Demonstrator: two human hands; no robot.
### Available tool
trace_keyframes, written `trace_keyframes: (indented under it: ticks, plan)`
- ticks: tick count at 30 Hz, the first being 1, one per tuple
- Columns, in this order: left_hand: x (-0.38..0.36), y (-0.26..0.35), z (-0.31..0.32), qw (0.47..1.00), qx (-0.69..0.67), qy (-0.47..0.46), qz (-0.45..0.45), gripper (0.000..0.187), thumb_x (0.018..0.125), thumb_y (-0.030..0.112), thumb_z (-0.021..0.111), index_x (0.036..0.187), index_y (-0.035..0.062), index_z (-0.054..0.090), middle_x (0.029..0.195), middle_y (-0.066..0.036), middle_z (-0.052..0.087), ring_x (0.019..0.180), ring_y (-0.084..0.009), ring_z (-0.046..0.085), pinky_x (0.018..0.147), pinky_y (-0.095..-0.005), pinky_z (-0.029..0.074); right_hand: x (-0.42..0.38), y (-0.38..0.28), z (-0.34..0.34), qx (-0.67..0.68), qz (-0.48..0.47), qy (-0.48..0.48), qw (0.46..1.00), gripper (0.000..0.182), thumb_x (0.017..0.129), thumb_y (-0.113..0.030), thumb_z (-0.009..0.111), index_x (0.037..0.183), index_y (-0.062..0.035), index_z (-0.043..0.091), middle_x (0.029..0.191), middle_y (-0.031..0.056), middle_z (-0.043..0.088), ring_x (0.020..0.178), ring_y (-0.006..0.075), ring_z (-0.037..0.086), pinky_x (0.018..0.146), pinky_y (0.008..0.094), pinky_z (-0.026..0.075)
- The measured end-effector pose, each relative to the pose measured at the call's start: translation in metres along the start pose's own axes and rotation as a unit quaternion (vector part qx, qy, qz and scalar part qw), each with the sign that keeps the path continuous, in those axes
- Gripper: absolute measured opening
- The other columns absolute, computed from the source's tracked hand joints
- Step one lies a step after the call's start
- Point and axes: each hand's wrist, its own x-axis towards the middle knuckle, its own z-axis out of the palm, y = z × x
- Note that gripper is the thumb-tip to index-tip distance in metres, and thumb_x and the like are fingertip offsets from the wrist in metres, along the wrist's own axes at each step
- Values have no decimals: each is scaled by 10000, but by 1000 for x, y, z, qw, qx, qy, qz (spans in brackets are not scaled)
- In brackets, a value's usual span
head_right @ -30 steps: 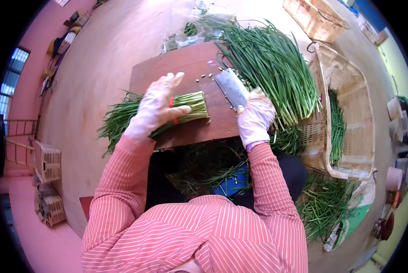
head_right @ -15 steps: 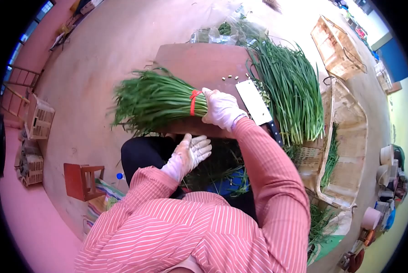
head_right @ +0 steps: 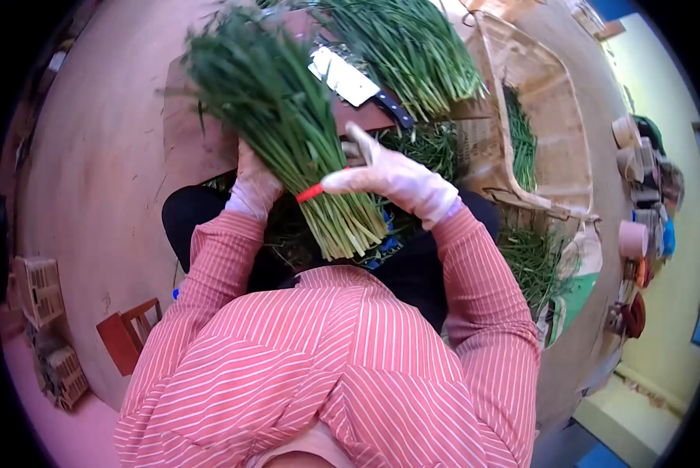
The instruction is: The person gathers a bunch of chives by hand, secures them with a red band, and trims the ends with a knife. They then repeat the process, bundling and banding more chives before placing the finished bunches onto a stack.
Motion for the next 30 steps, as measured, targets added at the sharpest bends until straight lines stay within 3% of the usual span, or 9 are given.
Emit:
trace_keyframes:
  ticks: [3, 7, 12, 16, 19, 22, 26, 28, 30]
  plan:
    - [14, -34, 43, 953, 268, 140, 36, 811, 843, 749, 453, 1330, 104, 514, 1291, -93, 591, 1138, -307, 588, 995, -493, 472, -14, -55, 6, -125, -92, 59, 986, 872, 741, -280, 822, 1412, 41, 368, 1320, 109, 539, 1216, 181, 493, 1070, 326, 349]
    - [20, -52, 70, 937, 342, 44, -56, 845, 829, 764, 450, 1356, 105, 479, 1291, -120, 579, 1142, -273, 591, 981, -459, 490, -9, -32, -11, 127, -72, 74, 986, 463, 828, -300, 768, 1167, -12, 639, 1029, 38, 690, 898, 113, 647, 825, 265, 523]
    - [23, -64, 97, 869, 483, -36, -101, 1009, 743, 813, 518, 1382, 38, 423, 1265, -182, 575, 1125, -275, 606, 933, -444, 531, -30, -43, -23, 120, -66, 96, 986, 463, 848, -353, 739, 1156, -18, 653, 1050, 47, 692, 926, 119, 646, 859, 261, 510]
    - [37, -71, 86, 879, 456, -86, -106, 809, 793, 683, 624, 1251, 20, 547, 1156, -119, 640, 1041, -216, 634, 953, -362, 504, -30, -46, -32, 113, -83, 94, 986, 566, 819, -462, 731, 1139, -1, 662, 1054, 73, 693, 914, 142, 643, 860, 277, 495]
    - [47, -68, 75, 900, 393, -91, -166, 728, 798, 614, 674, 1206, 19, 576, 1130, -116, 655, 1028, -222, 641, 949, -371, 514, -26, -54, -34, -49, -3, 132, 990, 730, 776, -616, 678, 1129, 23, 665, 1029, 105, 701, 930, 180, 651, 865, 291, 486]
    - [52, -72, 55, 922, 355, -45, -146, 729, 798, 611, 674, 1206, 15, 575, 1139, -123, 654, 1031, -235, 641, 946, -395, 521, -6, -51, -45, -48, 46, 119, 991, 509, 883, -446, 667, 1164, -22, 662, 1086, 29, 679, 976, 110, 615, 891, 268, 473]
    - [58, -71, 51, 943, 293, 8, -154, 818, 791, 680, 618, 1247, 4, 558, 1187, -150, 637, 1046, -289, 636, 949, -468, 508, -21, -87, -32, -184, 40, 143, 972, 622, 834, -455, 720, 1239, 1, 597, 1122, 64, 667, 978, 146, 624, 889, 286, 481]
    - [57, -76, 54, 947, 291, -1, -135, 810, 788, 693, 610, 1263, 39, 561, 1195, -139, 636, 1057, -299, 630, 947, -482, 507, -11, -68, -52, -108, -11, 93, 990, 616, 818, -440, 736, 1240, -13, 600, 1143, 78, 653, 1039, 157, 603, 924, 280, 459]
    - [57, -78, 56, 954, 276, 7, -114, 814, 794, 703, 592, 1302, 69, 541, 1229, -132, 623, 1081, -303, 619, 950, -497, 501, -18, -67, -64, -128, -51, 232, 963, 602, 823, -422, 730, 1267, -41, 590, 1228, 79, 608, 1126, 141, 552, 974, 312, 415]
